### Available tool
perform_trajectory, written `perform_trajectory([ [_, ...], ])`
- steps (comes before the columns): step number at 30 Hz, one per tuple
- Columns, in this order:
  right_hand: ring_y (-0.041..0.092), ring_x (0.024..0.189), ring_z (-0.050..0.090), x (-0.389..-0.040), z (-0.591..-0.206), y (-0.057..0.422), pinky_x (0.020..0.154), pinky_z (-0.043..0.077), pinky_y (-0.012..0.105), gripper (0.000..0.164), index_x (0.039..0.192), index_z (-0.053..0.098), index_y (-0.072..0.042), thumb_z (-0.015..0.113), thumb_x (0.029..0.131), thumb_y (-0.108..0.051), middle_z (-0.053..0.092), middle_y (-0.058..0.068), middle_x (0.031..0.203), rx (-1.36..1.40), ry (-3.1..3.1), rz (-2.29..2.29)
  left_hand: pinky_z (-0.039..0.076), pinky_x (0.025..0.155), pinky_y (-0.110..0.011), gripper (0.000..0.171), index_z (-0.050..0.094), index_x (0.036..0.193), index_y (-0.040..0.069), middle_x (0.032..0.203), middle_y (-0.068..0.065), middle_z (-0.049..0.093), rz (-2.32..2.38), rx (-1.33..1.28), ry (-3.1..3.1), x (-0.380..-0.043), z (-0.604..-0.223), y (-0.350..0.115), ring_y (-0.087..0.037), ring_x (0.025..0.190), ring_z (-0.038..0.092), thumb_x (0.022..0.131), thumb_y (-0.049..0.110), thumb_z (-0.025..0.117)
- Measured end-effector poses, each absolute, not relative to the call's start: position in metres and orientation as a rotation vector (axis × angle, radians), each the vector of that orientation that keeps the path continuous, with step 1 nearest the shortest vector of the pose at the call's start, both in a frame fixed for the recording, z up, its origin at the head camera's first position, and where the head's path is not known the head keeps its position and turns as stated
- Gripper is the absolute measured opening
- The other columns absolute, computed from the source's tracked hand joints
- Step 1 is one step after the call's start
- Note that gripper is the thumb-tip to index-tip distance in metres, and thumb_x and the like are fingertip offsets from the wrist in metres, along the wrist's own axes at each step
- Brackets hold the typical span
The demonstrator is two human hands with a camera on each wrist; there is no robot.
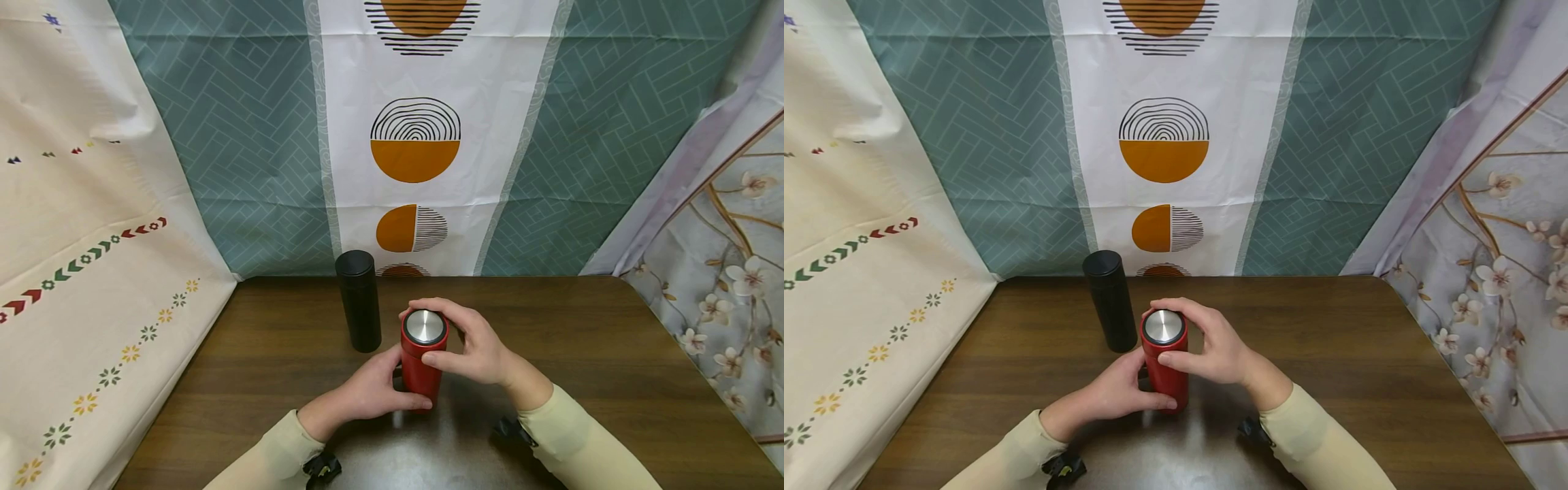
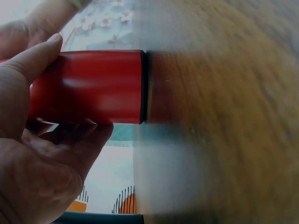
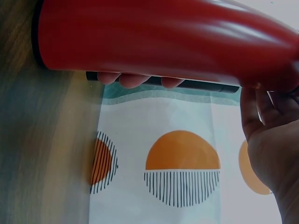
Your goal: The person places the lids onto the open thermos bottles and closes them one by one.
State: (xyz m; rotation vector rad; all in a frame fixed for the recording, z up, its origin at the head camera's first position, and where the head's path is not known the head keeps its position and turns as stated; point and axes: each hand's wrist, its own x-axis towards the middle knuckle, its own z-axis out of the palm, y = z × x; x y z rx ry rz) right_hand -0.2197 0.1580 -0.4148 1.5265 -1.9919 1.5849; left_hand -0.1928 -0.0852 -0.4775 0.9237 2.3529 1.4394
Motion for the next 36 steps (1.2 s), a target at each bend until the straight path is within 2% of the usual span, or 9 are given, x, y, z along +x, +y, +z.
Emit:
perform_trajectory([
  [8, 0.026, 0.124, 0.07, -0.219, -0.4158, 0.1599, 0.113, 0.054, 0.039, 0.068, 0.149, 0.062, -0.004, 0.09, 0.087, -0.005, 0.073, 0.01, 0.137, 1.432, -2.026, 1.546, 0.051, 0.116, -0.046, 0.074, 0.056, 0.151, 0.035, 0.141, 0.015, 0.068, 1.442, 0.943, 2.351, -0.1934, -0.4776, -0.085, -0.011, 0.133, 0.063, 0.089, 0.036, 0.096],
  [11, 0.026, 0.119, 0.071, -0.2195, -0.4162, 0.1593, 0.11, 0.056, 0.038, 0.065, 0.147, 0.063, -0.002, 0.091, 0.09, -0.012, 0.073, 0.009, 0.133, 1.432, -1.991, 1.493, 0.052, 0.116, -0.046, 0.073, 0.056, 0.151, 0.036, 0.141, 0.016, 0.068, 1.441, 0.942, 2.349, -0.1931, -0.4775, -0.0848, -0.011, 0.133, 0.063, 0.089, 0.036, 0.096],
  [18, 0.023, 0.113, 0.07, -0.2204, -0.4161, 0.1574, 0.103, 0.058, 0.035, 0.066, 0.146, 0.064, -0.007, 0.094, 0.093, -0.031, 0.073, 0.006, 0.125, 1.409, -1.94, 1.398, 0.051, 0.116, -0.046, 0.073, 0.056, 0.15, 0.037, 0.141, 0.016, 0.068, 1.446, 0.943, 2.349, -0.1933, -0.4773, -0.0846, -0.011, 0.133, 0.063, 0.089, 0.035, 0.096],
  [36, 0.022, 0.113, 0.067, -0.214, -0.4152, 0.1533, 0.098, 0.058, 0.033, 0.069, 0.136, 0.063, -0.006, 0.099, 0.087, -0.037, 0.07, 0.006, 0.125, 1.293, -2.014, 1.421, 0.052, 0.115, -0.045, 0.072, 0.057, 0.149, 0.036, 0.139, 0.017, 0.069, 1.434, 0.939, 2.367, -0.1923, -0.4767, -0.0843, -0.011, 0.133, 0.063, 0.089, 0.034, 0.097],
])
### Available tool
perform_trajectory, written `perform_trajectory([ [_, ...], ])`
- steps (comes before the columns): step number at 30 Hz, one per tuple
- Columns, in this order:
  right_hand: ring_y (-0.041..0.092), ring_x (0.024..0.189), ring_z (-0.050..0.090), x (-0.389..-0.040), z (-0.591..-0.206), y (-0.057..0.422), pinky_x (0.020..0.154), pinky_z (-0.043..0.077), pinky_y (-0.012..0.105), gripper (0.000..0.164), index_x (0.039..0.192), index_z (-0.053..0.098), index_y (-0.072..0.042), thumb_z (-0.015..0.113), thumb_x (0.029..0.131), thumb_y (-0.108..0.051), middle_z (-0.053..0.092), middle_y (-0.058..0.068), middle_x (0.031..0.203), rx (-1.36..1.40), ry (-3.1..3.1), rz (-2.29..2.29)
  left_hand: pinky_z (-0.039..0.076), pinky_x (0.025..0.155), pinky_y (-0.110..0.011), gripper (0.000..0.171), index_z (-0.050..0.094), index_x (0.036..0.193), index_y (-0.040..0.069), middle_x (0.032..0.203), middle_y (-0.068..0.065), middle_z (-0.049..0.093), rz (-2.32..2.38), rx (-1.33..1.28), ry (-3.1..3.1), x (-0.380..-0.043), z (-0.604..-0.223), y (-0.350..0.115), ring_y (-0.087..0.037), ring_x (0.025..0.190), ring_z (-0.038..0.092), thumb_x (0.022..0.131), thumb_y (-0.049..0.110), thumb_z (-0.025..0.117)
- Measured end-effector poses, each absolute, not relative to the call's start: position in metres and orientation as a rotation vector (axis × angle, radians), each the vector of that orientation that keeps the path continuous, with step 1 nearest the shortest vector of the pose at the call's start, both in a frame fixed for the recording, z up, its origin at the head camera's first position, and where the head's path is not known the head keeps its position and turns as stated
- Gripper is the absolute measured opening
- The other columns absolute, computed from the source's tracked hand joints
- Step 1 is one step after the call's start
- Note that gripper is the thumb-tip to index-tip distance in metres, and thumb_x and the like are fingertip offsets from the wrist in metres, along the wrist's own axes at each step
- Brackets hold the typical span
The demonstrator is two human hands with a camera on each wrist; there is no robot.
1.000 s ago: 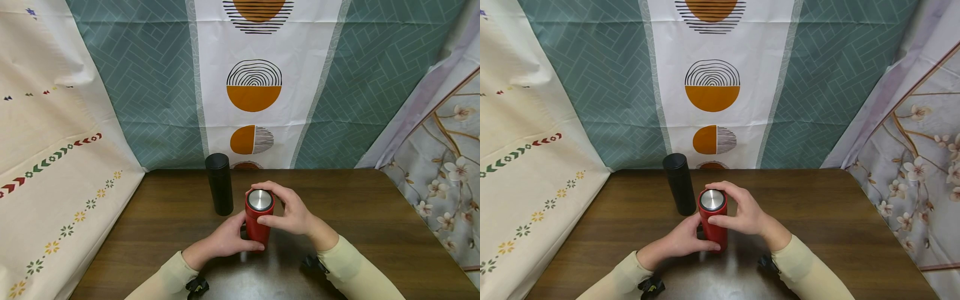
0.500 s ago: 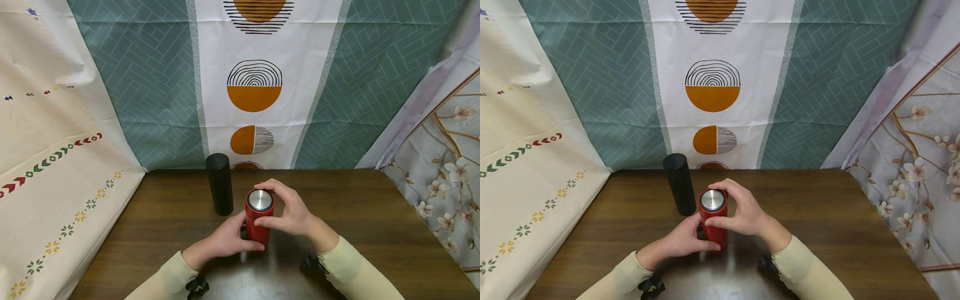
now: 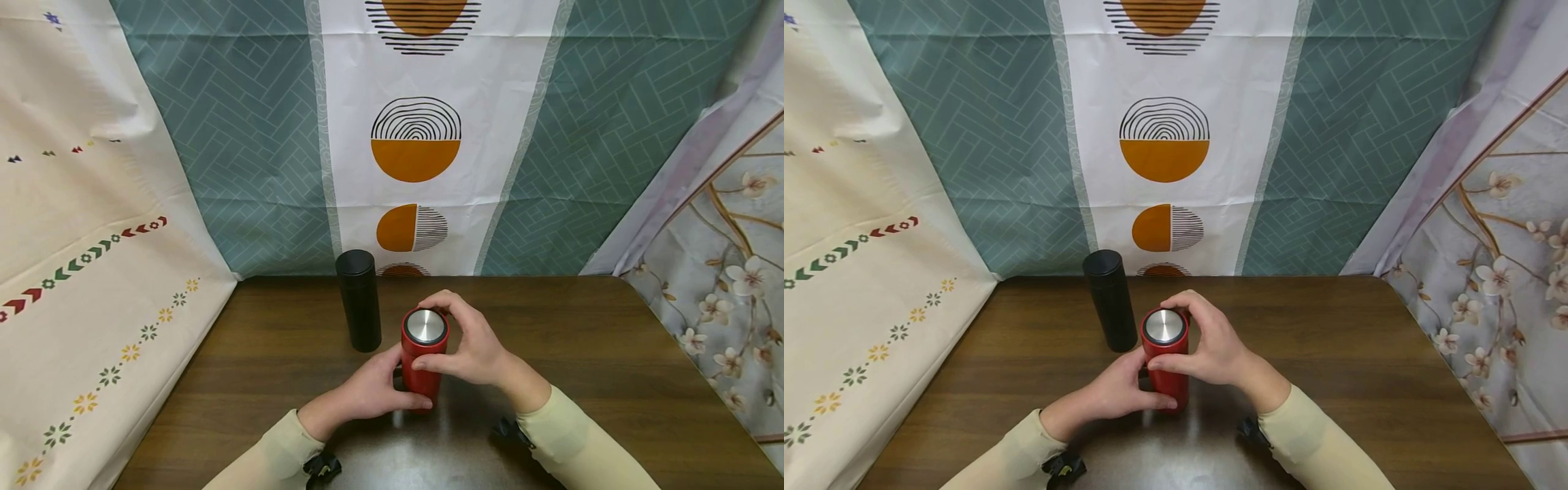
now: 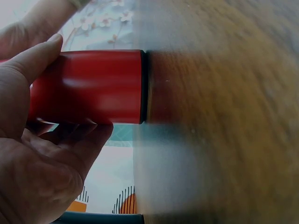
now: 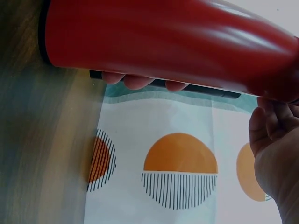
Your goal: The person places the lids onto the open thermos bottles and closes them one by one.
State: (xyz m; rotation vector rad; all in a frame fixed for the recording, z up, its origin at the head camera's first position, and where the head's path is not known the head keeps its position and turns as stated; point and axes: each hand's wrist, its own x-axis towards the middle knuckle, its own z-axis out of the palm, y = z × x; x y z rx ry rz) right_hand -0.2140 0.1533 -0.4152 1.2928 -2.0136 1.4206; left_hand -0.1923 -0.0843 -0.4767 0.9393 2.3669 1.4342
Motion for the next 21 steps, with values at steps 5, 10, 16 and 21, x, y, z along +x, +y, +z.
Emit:
perform_trajectory([
  [5, 0.021, 0.114, 0.067, -0.2122, -0.4159, 0.152, 0.096, 0.057, 0.033, 0.071, 0.134, 0.062, -0.007, 0.099, 0.086, -0.045, 0.07, 0.004, 0.125, 1.235, -2.046, 1.395, 0.052, 0.115, -0.043, 0.072, 0.057, 0.148, 0.036, 0.139, 0.016, 0.069, 1.443, 0.951, 2.365, -0.193, -0.4769, -0.084, -0.011, 0.132, 0.063, 0.088, 0.032, 0.097],
  [10, 0.022, 0.115, 0.066, -0.2119, -0.4161, 0.1518, 0.096, 0.057, 0.033, 0.075, 0.135, 0.061, -0.007, 0.098, 0.086, -0.049, 0.069, 0.004, 0.126, 1.225, -2.062, 1.382, 0.053, 0.114, -0.043, 0.071, 0.057, 0.148, 0.037, 0.138, 0.017, 0.069, 1.44, 0.954, 2.368, -0.1932, -0.4768, -0.0845, -0.011, 0.131, 0.064, 0.089, 0.034, 0.097],
  [16, 0.027, 0.13, 0.065, -0.2153, -0.4176, 0.1536, 0.113, 0.052, 0.037, 0.081, 0.154, 0.051, -0.003, 0.095, 0.089, -0.021, 0.066, 0.011, 0.144, 1.396, -2.059, 1.52, 0.051, 0.116, -0.046, 0.072, 0.056, 0.15, 0.036, 0.14, 0.016, 0.068, 1.434, 0.953, 2.357, -0.1937, -0.4775, -0.0851, -0.011, 0.133, 0.063, 0.089, 0.036, 0.096],
  [21, 0.033, 0.141, 0.061, -0.2179, -0.4179, 0.1553, 0.12, 0.048, 0.04, 0.08, 0.164, 0.04, 0.005, 0.08, 0.096, -0.006, 0.06, 0.021, 0.155, 1.562, -1.954, 1.66, 0.051, 0.116, -0.046, 0.073, 0.056, 0.151, 0.035, 0.14, 0.016, 0.068, 1.431, 0.941, 2.356, -0.1936, -0.4781, -0.0853, -0.011, 0.134, 0.063, 0.089, 0.037, 0.096],
])
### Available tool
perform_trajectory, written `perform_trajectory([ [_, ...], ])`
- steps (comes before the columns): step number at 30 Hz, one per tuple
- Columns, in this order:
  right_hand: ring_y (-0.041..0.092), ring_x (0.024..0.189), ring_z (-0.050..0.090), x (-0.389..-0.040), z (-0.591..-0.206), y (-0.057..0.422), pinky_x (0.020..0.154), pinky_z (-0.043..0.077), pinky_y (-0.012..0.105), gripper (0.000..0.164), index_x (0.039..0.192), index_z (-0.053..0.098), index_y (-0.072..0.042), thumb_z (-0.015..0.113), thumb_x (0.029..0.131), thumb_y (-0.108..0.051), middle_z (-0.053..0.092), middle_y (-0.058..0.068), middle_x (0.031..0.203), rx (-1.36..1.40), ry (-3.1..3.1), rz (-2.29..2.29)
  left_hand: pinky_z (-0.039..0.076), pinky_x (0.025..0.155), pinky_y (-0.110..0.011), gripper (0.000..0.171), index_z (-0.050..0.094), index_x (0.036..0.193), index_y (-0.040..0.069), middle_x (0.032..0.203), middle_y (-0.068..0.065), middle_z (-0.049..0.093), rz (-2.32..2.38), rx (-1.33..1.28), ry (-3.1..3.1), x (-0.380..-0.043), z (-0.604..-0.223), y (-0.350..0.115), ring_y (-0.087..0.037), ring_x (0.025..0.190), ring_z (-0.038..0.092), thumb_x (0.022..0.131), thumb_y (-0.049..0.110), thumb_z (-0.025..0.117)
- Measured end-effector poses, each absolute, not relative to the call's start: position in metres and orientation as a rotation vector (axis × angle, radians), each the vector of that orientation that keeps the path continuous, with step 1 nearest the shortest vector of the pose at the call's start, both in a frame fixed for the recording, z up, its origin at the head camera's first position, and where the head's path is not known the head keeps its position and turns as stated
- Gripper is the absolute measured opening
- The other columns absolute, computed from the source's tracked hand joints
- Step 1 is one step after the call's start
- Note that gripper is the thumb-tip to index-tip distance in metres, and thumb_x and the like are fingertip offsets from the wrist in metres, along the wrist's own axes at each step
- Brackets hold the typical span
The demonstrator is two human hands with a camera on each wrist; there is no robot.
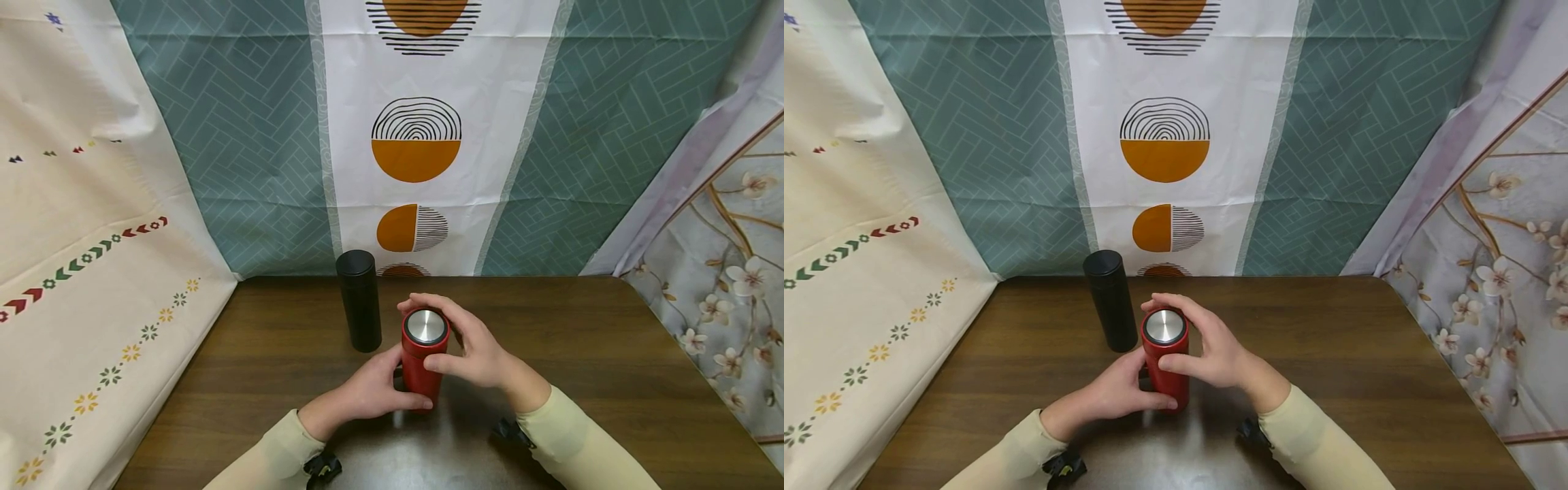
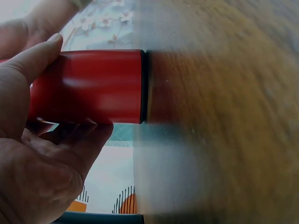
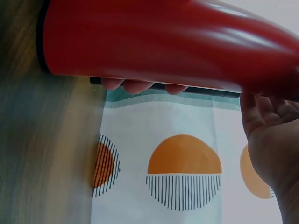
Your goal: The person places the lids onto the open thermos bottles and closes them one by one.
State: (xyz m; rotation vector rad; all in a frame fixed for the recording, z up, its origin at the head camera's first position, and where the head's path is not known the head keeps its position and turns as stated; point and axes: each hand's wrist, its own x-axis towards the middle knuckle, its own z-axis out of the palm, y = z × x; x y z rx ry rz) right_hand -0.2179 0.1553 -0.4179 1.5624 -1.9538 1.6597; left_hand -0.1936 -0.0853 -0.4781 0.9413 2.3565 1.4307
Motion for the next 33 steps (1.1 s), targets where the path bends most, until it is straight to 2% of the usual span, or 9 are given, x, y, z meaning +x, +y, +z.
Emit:
perform_trajectory([
  [5, 0.036, 0.142, 0.061, -0.219, -0.4157, 0.1558, 0.121, 0.048, 0.041, 0.073, 0.165, 0.039, 0.007, 0.073, 0.103, -0.009, 0.059, 0.027, 0.156, 1.642, -1.888, 1.727, 0.051, 0.116, -0.045, 0.073, 0.055, 0.151, 0.034, 0.14, 0.015, 0.068, 1.43, 0.936, 2.354, -0.1936, -0.4778, -0.0859, -0.011, 0.134, 0.063, 0.09, 0.038, 0.095],
  [14, 0.033, 0.136, 0.066, -0.2202, -0.4142, 0.1567, 0.117, 0.051, 0.04, 0.071, 0.162, 0.048, 0.002, 0.073, 0.095, 0.003, 0.066, 0.022, 0.15, 1.625, -1.923, 1.68, 0.052, 0.115, -0.045, 0.072, 0.057, 0.149, 0.035, 0.139, 0.016, 0.069, 1.425, 0.919, 2.37, -0.1933, -0.4775, -0.0854, -0.011, 0.133, 0.063, 0.089, 0.038, 0.096],
  [24, 0.027, 0.129, 0.07, -0.2174, -0.4115, 0.1596, 0.116, 0.051, 0.037, 0.071, 0.154, 0.059, -0.004, 0.085, 0.088, 0.002, 0.073, 0.012, 0.141, 1.479, -2.032, 1.598, 0.052, 0.115, -0.045, 0.073, 0.056, 0.15, 0.035, 0.14, 0.016, 0.068, 1.422, 0.919, 2.378, -0.1926, -0.4762, -0.0847, -0.011, 0.133, 0.063, 0.089, 0.037, 0.096],
  [33, 0.023, 0.119, 0.069, -0.2119, -0.4106, 0.1583, 0.106, 0.057, 0.038, 0.073, 0.146, 0.067, -0.011, 0.098, 0.08, -0.006, 0.073, 0.003, 0.13, 1.314, -2.09, 1.532, 0.051, 0.116, -0.046, 0.074, 0.054, 0.152, 0.036, 0.141, 0.016, 0.068, 1.424, 0.932, 2.362, -0.1926, -0.4753, -0.084, -0.01, 0.133, 0.063, 0.09, 0.034, 0.095],
])
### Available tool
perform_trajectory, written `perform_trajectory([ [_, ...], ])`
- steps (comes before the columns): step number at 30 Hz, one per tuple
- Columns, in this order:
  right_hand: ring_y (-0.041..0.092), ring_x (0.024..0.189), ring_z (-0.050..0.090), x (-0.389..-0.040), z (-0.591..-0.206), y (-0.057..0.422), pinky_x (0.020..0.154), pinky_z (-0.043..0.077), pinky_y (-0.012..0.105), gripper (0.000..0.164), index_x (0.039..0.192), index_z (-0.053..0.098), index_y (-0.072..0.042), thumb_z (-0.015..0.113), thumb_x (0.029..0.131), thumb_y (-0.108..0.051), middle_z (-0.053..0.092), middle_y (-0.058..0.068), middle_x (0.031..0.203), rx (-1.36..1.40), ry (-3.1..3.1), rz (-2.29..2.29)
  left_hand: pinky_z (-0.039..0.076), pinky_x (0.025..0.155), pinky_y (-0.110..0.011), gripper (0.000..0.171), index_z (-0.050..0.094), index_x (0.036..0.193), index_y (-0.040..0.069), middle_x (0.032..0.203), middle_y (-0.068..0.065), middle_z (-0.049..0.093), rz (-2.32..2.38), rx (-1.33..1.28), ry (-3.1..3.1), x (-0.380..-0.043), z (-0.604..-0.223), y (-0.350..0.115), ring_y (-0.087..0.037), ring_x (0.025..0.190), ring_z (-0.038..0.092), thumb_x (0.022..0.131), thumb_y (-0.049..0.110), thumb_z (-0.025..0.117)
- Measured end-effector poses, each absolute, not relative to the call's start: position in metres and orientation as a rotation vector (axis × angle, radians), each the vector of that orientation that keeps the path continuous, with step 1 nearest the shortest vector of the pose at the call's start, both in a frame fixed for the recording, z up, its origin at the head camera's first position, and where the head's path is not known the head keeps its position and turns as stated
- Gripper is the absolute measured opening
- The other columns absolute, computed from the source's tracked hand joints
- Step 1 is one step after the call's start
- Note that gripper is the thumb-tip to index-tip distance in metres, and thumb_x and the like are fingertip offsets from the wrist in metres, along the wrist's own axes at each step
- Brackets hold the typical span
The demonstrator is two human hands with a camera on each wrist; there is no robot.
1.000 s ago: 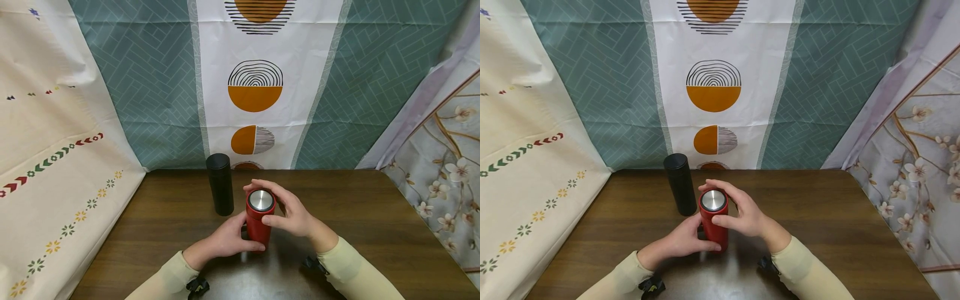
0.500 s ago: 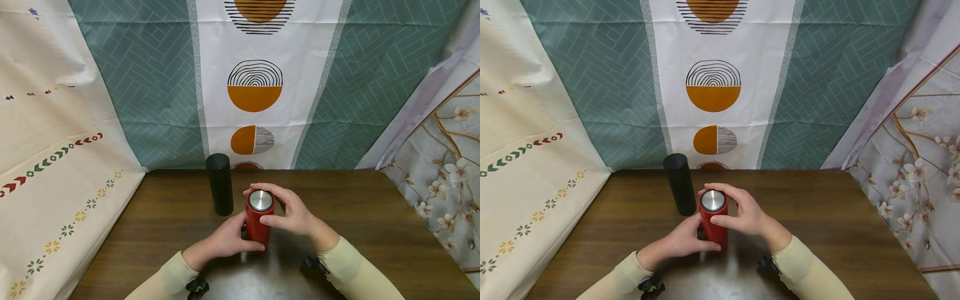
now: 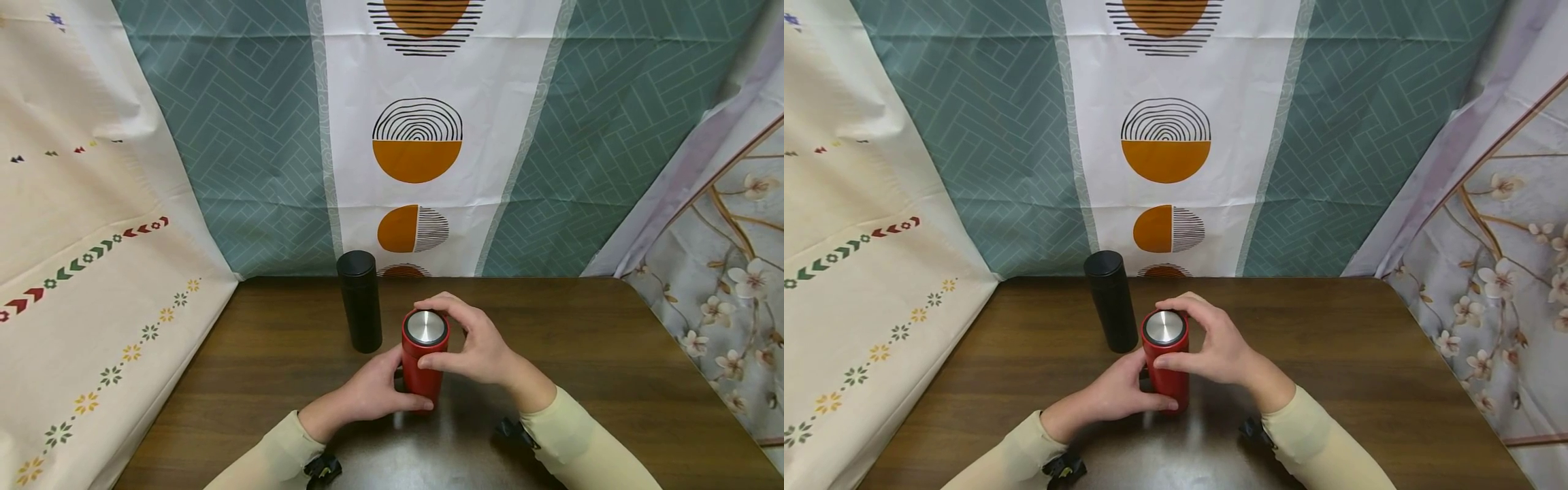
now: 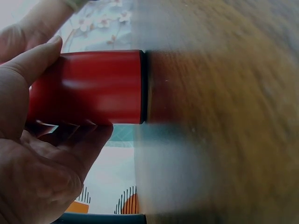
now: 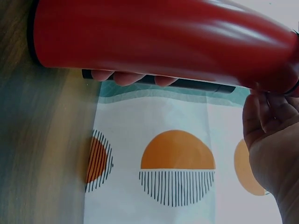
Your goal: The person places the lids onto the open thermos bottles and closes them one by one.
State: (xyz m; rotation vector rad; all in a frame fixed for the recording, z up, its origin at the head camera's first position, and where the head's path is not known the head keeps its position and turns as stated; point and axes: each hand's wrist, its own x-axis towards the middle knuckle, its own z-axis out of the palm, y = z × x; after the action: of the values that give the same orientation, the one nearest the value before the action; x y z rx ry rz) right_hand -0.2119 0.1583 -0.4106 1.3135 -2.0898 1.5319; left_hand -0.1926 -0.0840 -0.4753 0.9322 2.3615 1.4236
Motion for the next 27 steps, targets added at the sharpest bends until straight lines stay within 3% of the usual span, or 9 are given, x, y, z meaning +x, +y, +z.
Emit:
perform_trajectory([
  [7, 0.023, 0.114, 0.068, -0.2146, -0.4133, 0.1571, 0.1, 0.059, 0.034, 0.072, 0.141, 0.066, -0.007, 0.103, 0.08, -0.017, 0.071, 0.006, 0.125, 1.316, -2.033, 1.477, 0.052, 0.116, -0.046, 0.074, 0.054, 0.152, 0.036, 0.141, 0.016, 0.068, 1.421, 0.937, 2.36, -0.1924, -0.4748, -0.0832, -0.01, 0.132, 0.063, 0.09, 0.033, 0.096],
  [19, 0.022, 0.111, 0.067, -0.2132, -0.4135, 0.1513, 0.094, 0.06, 0.03, 0.071, 0.135, 0.066, -0.004, 0.1, 0.086, -0.042, 0.07, 0.006, 0.12, 1.277, -1.969, 1.377, 0.052, 0.115, -0.045, 0.073, 0.056, 0.15, 0.035, 0.139, 0.016, 0.069, 1.43, 0.952, 2.366, -0.1923, -0.4751, -0.0834, -0.01, 0.131, 0.064, 0.089, 0.031, 0.096],
  [24, 0.022, 0.113, 0.067, -0.2128, -0.4145, 0.1518, 0.097, 0.059, 0.03, 0.072, 0.136, 0.063, -0.005, 0.099, 0.086, -0.043, 0.069, 0.007, 0.124, 1.274, -2.011, 1.39, 0.053, 0.115, -0.044, 0.073, 0.056, 0.15, 0.036, 0.14, 0.016, 0.069, 1.431, 0.956, 2.366, -0.1921, -0.4752, -0.0836, -0.01, 0.131, 0.064, 0.089, 0.031, 0.096],
  [27, 0.024, 0.121, 0.068, -0.2129, -0.4155, 0.1531, 0.106, 0.056, 0.033, 0.074, 0.145, 0.059, -0.005, 0.098, 0.088, -0.032, 0.07, 0.008, 0.134, 1.322, -2.049, 1.458, 0.052, 0.115, -0.044, 0.073, 0.056, 0.151, 0.034, 0.14, 0.015, 0.068, 1.431, 0.964, 2.366, -0.1922, -0.4754, -0.0838, -0.011, 0.132, 0.064, 0.09, 0.032, 0.096],
])
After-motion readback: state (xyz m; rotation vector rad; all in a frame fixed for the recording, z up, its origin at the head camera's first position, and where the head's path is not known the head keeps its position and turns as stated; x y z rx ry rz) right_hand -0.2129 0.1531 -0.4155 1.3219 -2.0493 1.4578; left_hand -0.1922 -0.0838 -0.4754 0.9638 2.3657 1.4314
